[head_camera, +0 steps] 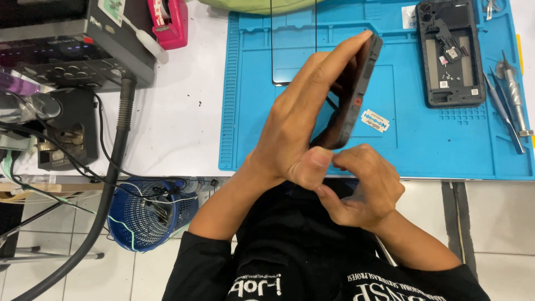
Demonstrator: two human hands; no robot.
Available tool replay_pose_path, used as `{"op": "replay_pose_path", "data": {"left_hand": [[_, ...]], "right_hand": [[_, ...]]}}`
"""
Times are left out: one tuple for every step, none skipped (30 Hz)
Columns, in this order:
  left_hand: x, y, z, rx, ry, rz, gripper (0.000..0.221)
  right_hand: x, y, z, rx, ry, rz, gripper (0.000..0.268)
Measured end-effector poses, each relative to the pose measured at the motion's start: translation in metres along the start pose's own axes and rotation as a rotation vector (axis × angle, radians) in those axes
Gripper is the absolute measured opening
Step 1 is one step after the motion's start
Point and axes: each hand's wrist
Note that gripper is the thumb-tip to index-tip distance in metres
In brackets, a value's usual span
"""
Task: Disassembling a smartphone by removing screws and prying the screen to access internal components.
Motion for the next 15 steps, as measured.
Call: {"op": "replay_pose_path", "data": {"left_hand": [[0.001, 0.001, 0.001, -0.049, -0.035, -0.099, 0.093], [0.001, 0.002, 0.002, -0.053, -0.03, -0.099, 0.093], [0.001, 0.003, 0.003, -0.049, -0.058, -0.121, 0.092], [-0.001, 0.003, 0.004, -0.043, -0.092, -0.146, 0.091], [-0.003, 0.004, 0.006, -0.045, -0.092, -0.149, 0.091], [-0.004, 0.006, 0.007, 0.013, -0.048, -0.037, 0.091], [-0.004, 0.007, 0.008, 0.072, -0.004, 0.074, 0.092], [-0.005, 0.005, 0.007, 0.069, -0.003, 0.073, 0.092], [-0.005, 0.001, 0.005, 0.029, 0.068, 0.092, 0.085], [-0.001, 0.0, 0.002, -0.007, 0.143, 0.129, 0.078], [0.0, -0.001, 0.001, -0.008, 0.147, 0.147, 0.078], [-0.003, -0.003, 0.0, -0.053, 0.151, 0.167, 0.075], [-0.005, -0.005, 0.0, -0.097, 0.154, 0.187, 0.073], [-0.007, -0.005, -0.003, -0.094, 0.156, 0.192, 0.073], [-0.009, -0.004, -0.007, -0.179, 0.121, 0.255, 0.072]], "right_hand": [[0.002, 0.005, -0.001, -0.089, 0.051, 0.091, 0.039], [0.005, 0.006, -0.001, -0.092, 0.047, 0.096, 0.039], [0.007, 0.007, -0.001, -0.067, 0.017, 0.091, 0.032], [0.01, 0.009, -0.002, -0.038, -0.008, 0.085, 0.025], [0.009, 0.007, -0.001, -0.038, -0.006, 0.088, 0.025], [0.01, 0.005, -0.001, -0.024, -0.007, -0.019, 0.026], [0.011, 0.003, 0.0, -0.009, -0.009, -0.126, 0.028], [0.01, 0.002, -0.001, -0.012, -0.008, -0.124, 0.028], [0.01, 0.001, -0.002, 0.016, 0.026, -0.101, 0.023], [0.013, -0.002, -0.002, 0.04, 0.045, -0.091, 0.02], [0.014, -0.007, -0.005, 0.033, 0.031, -0.101, 0.02], [0.013, -0.01, -0.01, 0.082, 0.028, -0.123, 0.025], [0.011, -0.013, -0.015, 0.132, 0.025, -0.145, 0.031], [0.009, -0.011, -0.016, 0.133, 0.019, -0.148, 0.031], [0.007, -0.009, -0.017, 0.175, -0.023, -0.177, 0.026]]}}
Point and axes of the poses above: each hand's wrist, its own x-axis away from the middle knuckle, its own z-axis out of the back of the hand, y = z × x, and after that the axes turned 6 degrees about -z, right-handed
